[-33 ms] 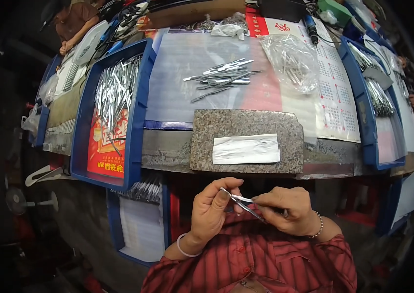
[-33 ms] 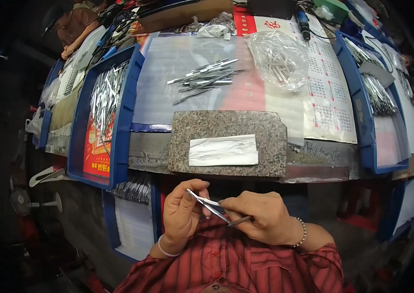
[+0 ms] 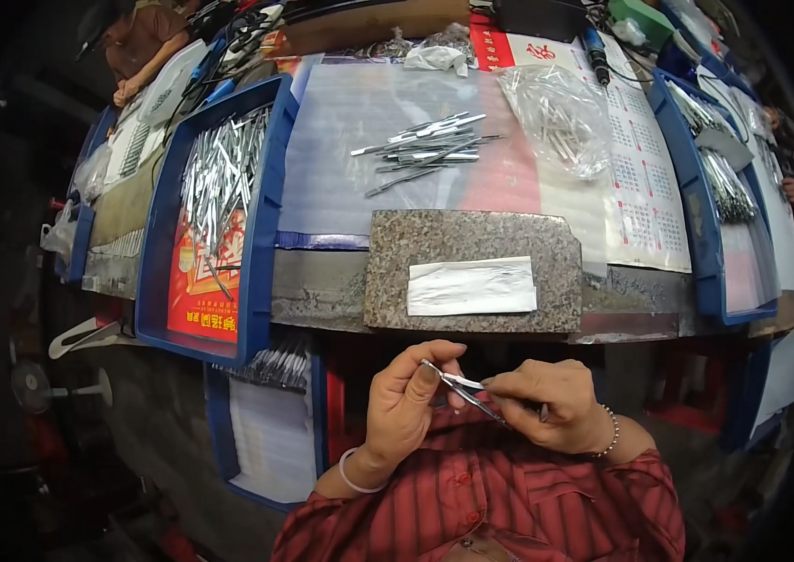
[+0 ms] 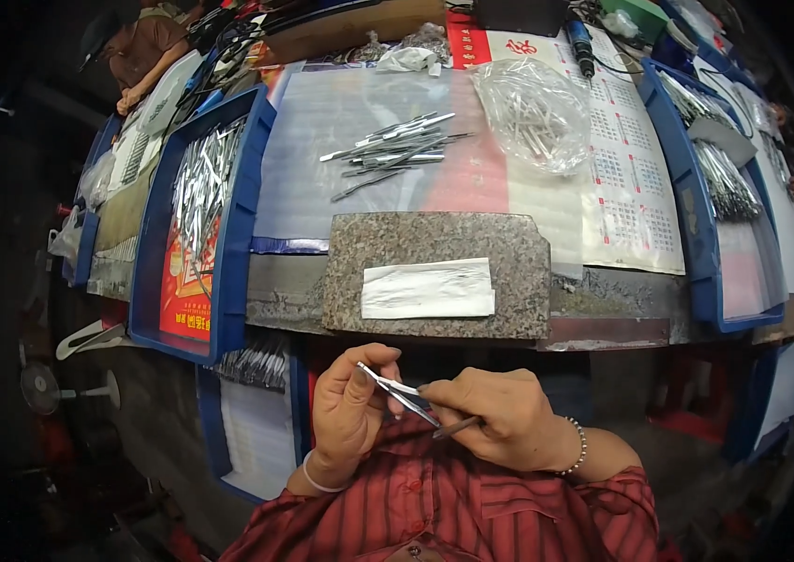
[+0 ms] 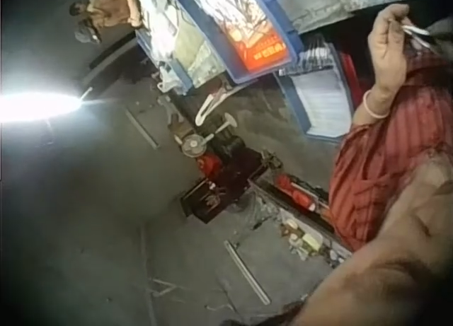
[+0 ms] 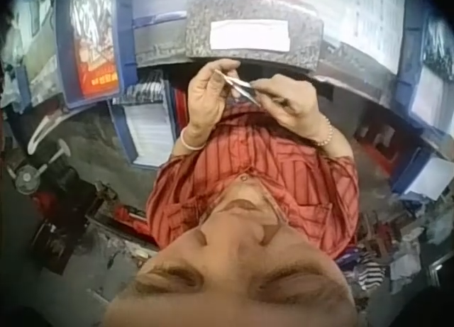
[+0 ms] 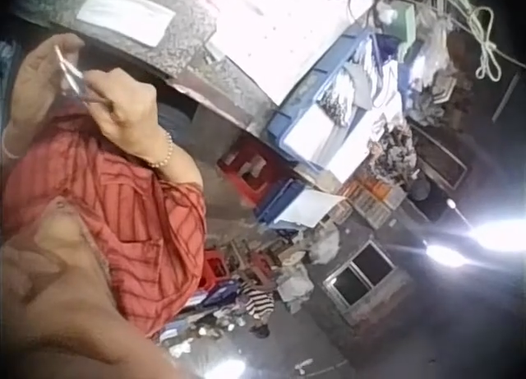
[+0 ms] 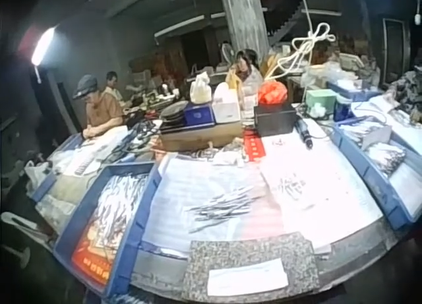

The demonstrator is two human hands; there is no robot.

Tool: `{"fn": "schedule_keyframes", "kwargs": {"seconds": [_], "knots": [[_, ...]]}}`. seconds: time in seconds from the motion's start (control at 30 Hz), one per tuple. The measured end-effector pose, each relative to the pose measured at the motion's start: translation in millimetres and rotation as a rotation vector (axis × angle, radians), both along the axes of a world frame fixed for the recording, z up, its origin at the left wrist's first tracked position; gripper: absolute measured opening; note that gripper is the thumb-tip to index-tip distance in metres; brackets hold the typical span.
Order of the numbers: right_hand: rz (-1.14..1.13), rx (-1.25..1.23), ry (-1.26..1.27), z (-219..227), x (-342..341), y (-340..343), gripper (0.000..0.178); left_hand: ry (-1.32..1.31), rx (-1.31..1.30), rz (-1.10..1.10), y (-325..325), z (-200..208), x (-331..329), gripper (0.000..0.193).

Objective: Processing and sorting small metal parts at a workbench using a specialized precision tool.

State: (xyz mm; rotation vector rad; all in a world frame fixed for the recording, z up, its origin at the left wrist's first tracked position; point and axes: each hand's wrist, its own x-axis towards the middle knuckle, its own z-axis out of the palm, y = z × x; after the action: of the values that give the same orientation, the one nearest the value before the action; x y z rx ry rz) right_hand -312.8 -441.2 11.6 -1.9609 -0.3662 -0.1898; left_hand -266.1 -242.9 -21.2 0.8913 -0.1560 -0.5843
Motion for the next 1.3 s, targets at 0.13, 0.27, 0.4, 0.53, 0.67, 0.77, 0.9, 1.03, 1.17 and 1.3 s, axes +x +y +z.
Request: {"fn": "schedule_keyframes", "kwargs": {"seconds": [0.13, 0.27, 0.4, 0.53, 0.67, 0.77, 0.9, 1.03, 1.17, 1.3], "knots": [[-0.03, -0.05, -0.071, -3, -1, 5, 0.029, -0.013, 0.017, 0.007, 0, -1, 1, 0.036], [-0.019, -0.018, -0.075, -7, -1, 8, 0.03, -0.033, 0.044, 0.026, -1, -3, 3, 0.035], [0.019, 0.0, -0.073, -11, 1, 16, 0.033, -0.049, 0.064, 0.028, -1, -2, 5, 0.033], [0.023, -0.082, -0.112, -21, -2, 16, 0.034, -0.079, 0.126, -0.018, 3, -5, 9, 0.031], [0.039, -0.161, -0.115, -12, -2, 10, 0.033, -0.045, 0.146, -0.069, 3, -5, 10, 0.03], [0.168, 0.117, 0.137, -6, 9, -1, 0.029, 0.036, 0.076, -0.072, 3, -1, 11, 0.029], [0.185, 0.095, 0.137, -11, 13, -6, 0.025, -0.04, 0.136, -0.07, 5, -1, 12, 0.026], [0.098, -0.353, -0.26, -11, 8, 7, 0.028, -0.131, 0.263, -0.055, 6, -3, 17, 0.024], [0.029, -0.368, -0.342, -27, 11, 18, 0.022, -0.125, 0.216, -0.011, 4, -4, 21, 0.024], [0.012, -0.35, -0.403, -27, 12, 15, 0.024, -0.035, 0.174, -0.066, 6, -5, 23, 0.024]]}}
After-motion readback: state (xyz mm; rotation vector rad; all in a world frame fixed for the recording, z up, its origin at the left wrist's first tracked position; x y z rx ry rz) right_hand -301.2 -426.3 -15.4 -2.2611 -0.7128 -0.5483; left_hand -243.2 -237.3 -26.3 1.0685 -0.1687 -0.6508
